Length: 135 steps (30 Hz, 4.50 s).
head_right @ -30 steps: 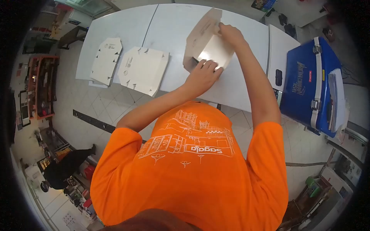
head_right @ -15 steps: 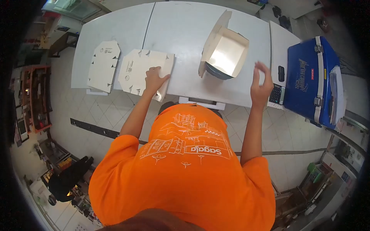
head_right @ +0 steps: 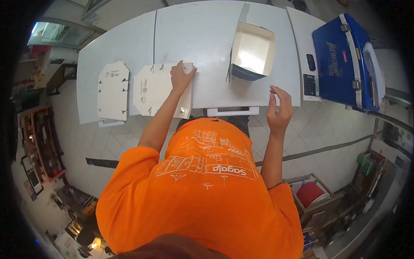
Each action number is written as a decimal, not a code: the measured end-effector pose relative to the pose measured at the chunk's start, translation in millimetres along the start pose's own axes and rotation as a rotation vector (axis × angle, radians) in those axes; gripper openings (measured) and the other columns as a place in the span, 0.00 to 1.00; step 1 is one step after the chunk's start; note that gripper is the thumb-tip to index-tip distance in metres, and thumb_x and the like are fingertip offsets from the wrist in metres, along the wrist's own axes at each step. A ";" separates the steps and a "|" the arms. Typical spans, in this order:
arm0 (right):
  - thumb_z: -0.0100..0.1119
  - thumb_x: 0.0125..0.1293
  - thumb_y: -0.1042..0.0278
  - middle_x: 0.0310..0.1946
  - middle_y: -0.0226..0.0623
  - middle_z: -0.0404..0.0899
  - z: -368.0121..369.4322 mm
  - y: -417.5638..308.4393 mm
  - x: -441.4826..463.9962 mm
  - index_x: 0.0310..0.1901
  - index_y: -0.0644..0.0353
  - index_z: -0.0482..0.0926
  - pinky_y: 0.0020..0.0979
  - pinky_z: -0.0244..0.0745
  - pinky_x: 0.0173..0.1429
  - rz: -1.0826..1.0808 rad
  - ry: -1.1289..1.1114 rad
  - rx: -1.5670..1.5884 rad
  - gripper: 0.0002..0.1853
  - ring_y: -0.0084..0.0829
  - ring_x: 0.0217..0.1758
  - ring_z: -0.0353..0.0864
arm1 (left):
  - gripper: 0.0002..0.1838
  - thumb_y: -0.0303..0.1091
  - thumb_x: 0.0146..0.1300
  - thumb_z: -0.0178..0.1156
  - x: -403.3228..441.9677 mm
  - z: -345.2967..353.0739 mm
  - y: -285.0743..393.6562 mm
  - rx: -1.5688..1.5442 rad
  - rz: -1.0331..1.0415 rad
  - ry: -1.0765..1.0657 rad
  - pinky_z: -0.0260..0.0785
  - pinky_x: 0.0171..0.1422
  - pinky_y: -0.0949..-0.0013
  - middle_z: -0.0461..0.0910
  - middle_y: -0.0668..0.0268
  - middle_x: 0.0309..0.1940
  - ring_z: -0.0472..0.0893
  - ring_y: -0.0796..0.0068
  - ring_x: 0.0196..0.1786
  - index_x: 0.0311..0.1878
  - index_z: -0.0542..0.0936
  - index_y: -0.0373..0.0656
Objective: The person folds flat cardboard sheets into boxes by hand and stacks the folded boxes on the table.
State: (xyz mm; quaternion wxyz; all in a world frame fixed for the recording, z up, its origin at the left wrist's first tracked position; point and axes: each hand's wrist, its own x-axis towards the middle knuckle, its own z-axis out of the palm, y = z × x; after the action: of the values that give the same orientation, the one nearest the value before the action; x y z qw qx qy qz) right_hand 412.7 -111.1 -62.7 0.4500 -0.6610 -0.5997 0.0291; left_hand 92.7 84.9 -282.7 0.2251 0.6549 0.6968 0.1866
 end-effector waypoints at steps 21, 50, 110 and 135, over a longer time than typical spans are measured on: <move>0.66 0.67 0.85 0.47 0.43 0.90 26.2 -26.1 -7.9 0.54 0.62 0.87 0.41 0.82 0.54 -0.113 -0.134 0.049 0.15 0.45 0.49 0.88 | 0.18 0.33 0.74 0.70 -11.9 1.2 -33.2 -0.740 -0.003 0.108 0.78 0.52 0.67 0.84 0.61 0.45 0.85 0.70 0.46 0.59 0.77 0.37; 0.59 0.78 0.63 0.62 0.40 0.84 -13.6 -135.2 -52.6 0.69 0.45 0.81 0.47 0.79 0.63 -0.208 -0.658 0.416 0.20 0.45 0.57 0.87 | 0.30 0.44 0.77 0.68 -205.7 -227.2 93.3 -1.418 -0.582 -0.513 0.81 0.68 0.65 0.79 0.57 0.70 0.80 0.69 0.68 0.72 0.74 0.33; 0.72 0.67 0.64 0.76 0.53 0.66 -274.3 -31.7 -395.5 0.59 0.53 0.84 0.54 0.69 0.78 0.110 -0.115 -0.153 0.19 0.59 0.82 0.61 | 0.38 0.19 0.74 0.62 -529.3 -40.9 260.1 -0.654 0.212 -1.450 0.70 0.29 0.76 0.83 0.70 0.32 0.79 0.85 0.27 0.85 0.62 0.39; 0.71 0.75 0.62 0.73 0.50 0.75 -269.3 -0.8 -452.3 0.69 0.53 0.76 0.46 0.76 0.73 0.431 0.173 0.268 0.25 0.44 0.74 0.78 | 0.20 0.13 0.53 0.63 -477.0 -47.2 281.6 -0.283 1.804 -0.752 0.79 0.57 0.49 0.88 0.61 0.39 0.86 0.49 0.43 0.47 0.85 0.45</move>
State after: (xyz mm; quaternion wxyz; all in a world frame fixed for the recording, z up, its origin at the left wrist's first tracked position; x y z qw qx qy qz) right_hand 441.7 -632.5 -129.1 0.5667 -0.7079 -0.3952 0.1468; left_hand 319.2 -368.5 -54.1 0.2816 0.9244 -0.2093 0.1498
